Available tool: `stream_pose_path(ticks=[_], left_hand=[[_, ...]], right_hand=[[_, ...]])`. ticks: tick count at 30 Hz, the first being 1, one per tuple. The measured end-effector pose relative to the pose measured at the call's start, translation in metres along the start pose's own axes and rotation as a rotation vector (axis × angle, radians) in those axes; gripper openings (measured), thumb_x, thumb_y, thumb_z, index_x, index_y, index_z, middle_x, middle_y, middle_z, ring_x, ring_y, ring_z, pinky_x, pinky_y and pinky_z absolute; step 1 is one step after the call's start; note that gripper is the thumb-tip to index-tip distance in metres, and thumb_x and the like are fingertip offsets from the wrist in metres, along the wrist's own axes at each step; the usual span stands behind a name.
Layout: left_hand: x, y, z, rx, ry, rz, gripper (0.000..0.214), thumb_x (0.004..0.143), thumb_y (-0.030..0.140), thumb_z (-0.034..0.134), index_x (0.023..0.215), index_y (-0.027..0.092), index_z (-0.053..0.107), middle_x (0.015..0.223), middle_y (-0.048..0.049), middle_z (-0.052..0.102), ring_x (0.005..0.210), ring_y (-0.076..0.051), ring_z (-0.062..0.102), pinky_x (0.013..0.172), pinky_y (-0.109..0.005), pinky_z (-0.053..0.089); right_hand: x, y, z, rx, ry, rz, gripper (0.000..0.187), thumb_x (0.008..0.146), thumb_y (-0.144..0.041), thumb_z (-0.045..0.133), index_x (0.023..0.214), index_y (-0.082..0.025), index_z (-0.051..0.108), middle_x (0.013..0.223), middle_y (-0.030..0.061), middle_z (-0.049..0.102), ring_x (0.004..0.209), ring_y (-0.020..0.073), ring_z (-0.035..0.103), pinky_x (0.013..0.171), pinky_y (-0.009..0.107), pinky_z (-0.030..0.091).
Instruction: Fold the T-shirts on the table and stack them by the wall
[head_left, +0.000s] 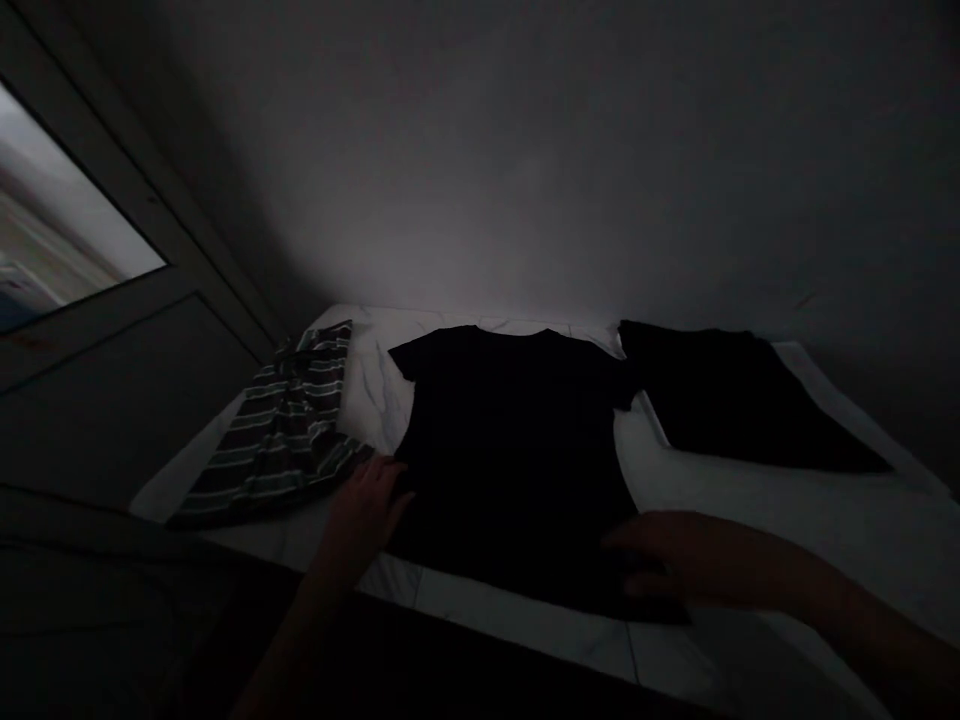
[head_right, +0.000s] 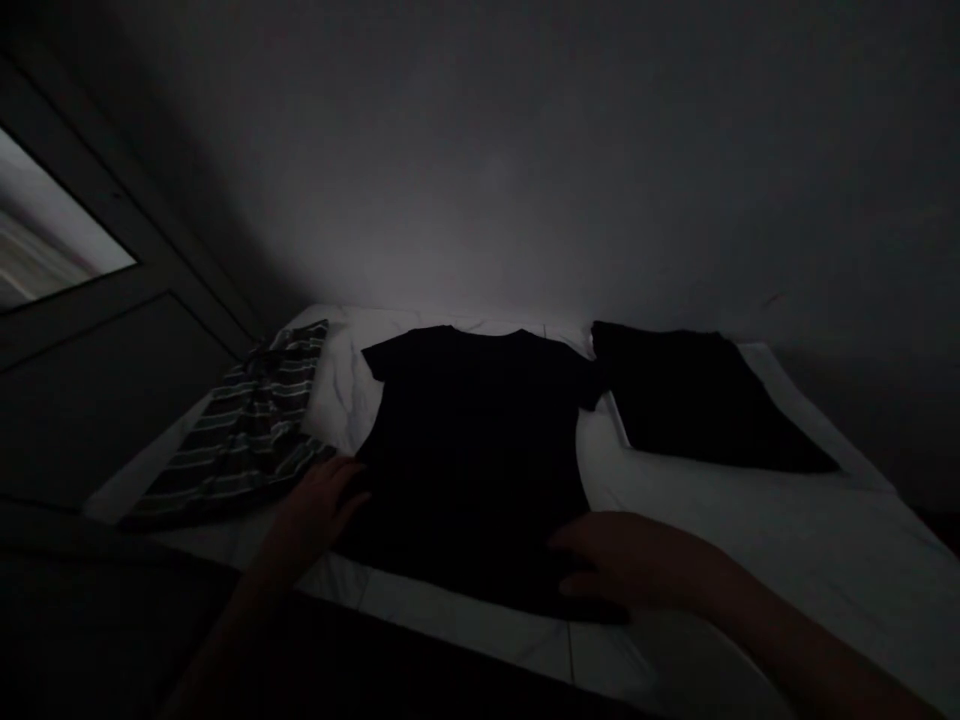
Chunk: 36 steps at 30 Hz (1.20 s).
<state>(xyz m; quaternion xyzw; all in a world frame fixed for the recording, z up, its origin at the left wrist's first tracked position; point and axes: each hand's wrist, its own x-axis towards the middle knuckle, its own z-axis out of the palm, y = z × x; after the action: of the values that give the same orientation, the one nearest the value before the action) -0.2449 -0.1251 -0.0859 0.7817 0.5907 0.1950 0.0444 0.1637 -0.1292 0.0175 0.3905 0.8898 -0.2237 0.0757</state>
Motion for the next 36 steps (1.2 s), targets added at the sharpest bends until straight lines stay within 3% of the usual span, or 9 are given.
stream_pose_path(ticks=[2,4,8,14,19,25,28,33,36], left_hand=[[0.005,0.000,0.016,0.021,0.076,-0.040,0.032,0.093,0.033,0.057,0.121,0.018,0.062,0.128,-0.0131,0.063,0.119,-0.028,0.059,0.102,-0.045,0.049],[0.006,0.004,0.029,0.026,0.110,-0.030,0.039,0.094,0.035,0.057,0.128,0.018,0.059,0.140,-0.0150,0.055,0.130,-0.031,0.052,0.107,-0.050,0.045],[0.000,0.020,0.047,-0.018,0.082,0.100,0.055,0.094,0.038,0.058,0.145,0.025,0.045,0.160,-0.0119,0.033,0.147,-0.032,0.031,0.115,-0.055,0.035],[-0.010,0.031,0.059,-0.085,-0.042,0.171,0.073,0.092,0.047,0.061,0.156,0.034,0.027,0.166,-0.0074,0.019,0.151,-0.032,0.021,0.119,-0.056,0.026],[-0.011,0.033,0.052,-0.151,-0.109,0.173,0.076,0.090,0.045,0.064,0.156,0.036,0.026,0.166,-0.0071,0.017,0.151,-0.035,0.020,0.119,-0.062,0.023],[-0.015,0.034,0.051,-0.185,-0.078,0.216,0.076,0.090,0.047,0.063,0.156,0.040,0.025,0.167,-0.0031,0.015,0.152,-0.036,0.018,0.119,-0.066,0.019],[-0.014,0.034,0.051,-0.192,-0.099,0.225,0.080,0.087,0.044,0.069,0.155,0.041,0.026,0.166,-0.0031,0.018,0.151,-0.037,0.020,0.117,-0.069,0.022],[-0.012,0.035,0.047,-0.225,-0.109,0.229,0.075,0.086,0.043,0.070,0.152,0.039,0.034,0.164,-0.0049,0.026,0.148,-0.040,0.026,0.112,-0.072,0.029],[-0.012,0.034,0.045,-0.248,-0.062,0.178,0.058,0.088,0.038,0.069,0.143,0.032,0.049,0.158,-0.0070,0.039,0.142,-0.035,0.039,0.111,-0.062,0.040]], right_hand=[[0.055,0.000,-0.029,0.054,-0.147,-0.084,0.027,0.091,-0.031,0.060,0.115,-0.027,0.073,0.101,0.0019,0.078,0.084,0.0174,0.074,0.068,0.025,0.057],[0.123,-0.004,-0.048,0.048,-0.152,-0.140,0.029,0.095,-0.030,0.054,0.118,-0.025,0.072,0.112,0.0025,0.076,0.099,0.0173,0.072,0.086,0.027,0.056],[0.259,-0.011,-0.052,-0.022,0.178,-0.137,0.037,0.098,-0.022,0.047,0.130,-0.019,0.064,0.135,0.0094,0.064,0.126,0.0206,0.058,0.110,0.037,0.043],[0.380,-0.013,-0.042,-0.046,0.335,-0.021,0.038,0.084,-0.032,0.074,0.118,-0.018,0.067,0.121,0.0120,0.067,0.107,0.0237,0.065,0.090,0.036,0.052],[0.419,-0.013,-0.039,0.024,0.330,0.043,0.014,0.074,-0.016,0.079,0.082,-0.019,0.067,0.087,0.0031,0.071,0.085,0.0186,0.068,0.078,0.028,0.051],[0.426,-0.006,-0.026,0.161,0.431,0.123,0.003,0.088,-0.018,0.065,0.090,-0.019,0.064,0.076,-0.0008,0.069,0.056,0.0115,0.066,0.062,0.024,0.052],[0.428,-0.002,-0.026,0.229,0.442,0.141,0.002,0.090,-0.018,0.064,0.091,-0.019,0.063,0.074,-0.0015,0.069,0.061,0.0117,0.070,0.062,0.021,0.053],[0.441,0.004,-0.044,0.270,0.330,0.166,0.011,0.091,-0.025,0.065,0.083,-0.018,0.066,0.070,0.0004,0.071,0.053,0.0126,0.068,0.054,0.022,0.054],[0.454,0.008,-0.059,0.219,0.349,0.209,0.020,0.097,-0.030,0.056,0.088,-0.017,0.068,0.075,0.0045,0.072,0.056,0.0146,0.068,0.058,0.026,0.055]])
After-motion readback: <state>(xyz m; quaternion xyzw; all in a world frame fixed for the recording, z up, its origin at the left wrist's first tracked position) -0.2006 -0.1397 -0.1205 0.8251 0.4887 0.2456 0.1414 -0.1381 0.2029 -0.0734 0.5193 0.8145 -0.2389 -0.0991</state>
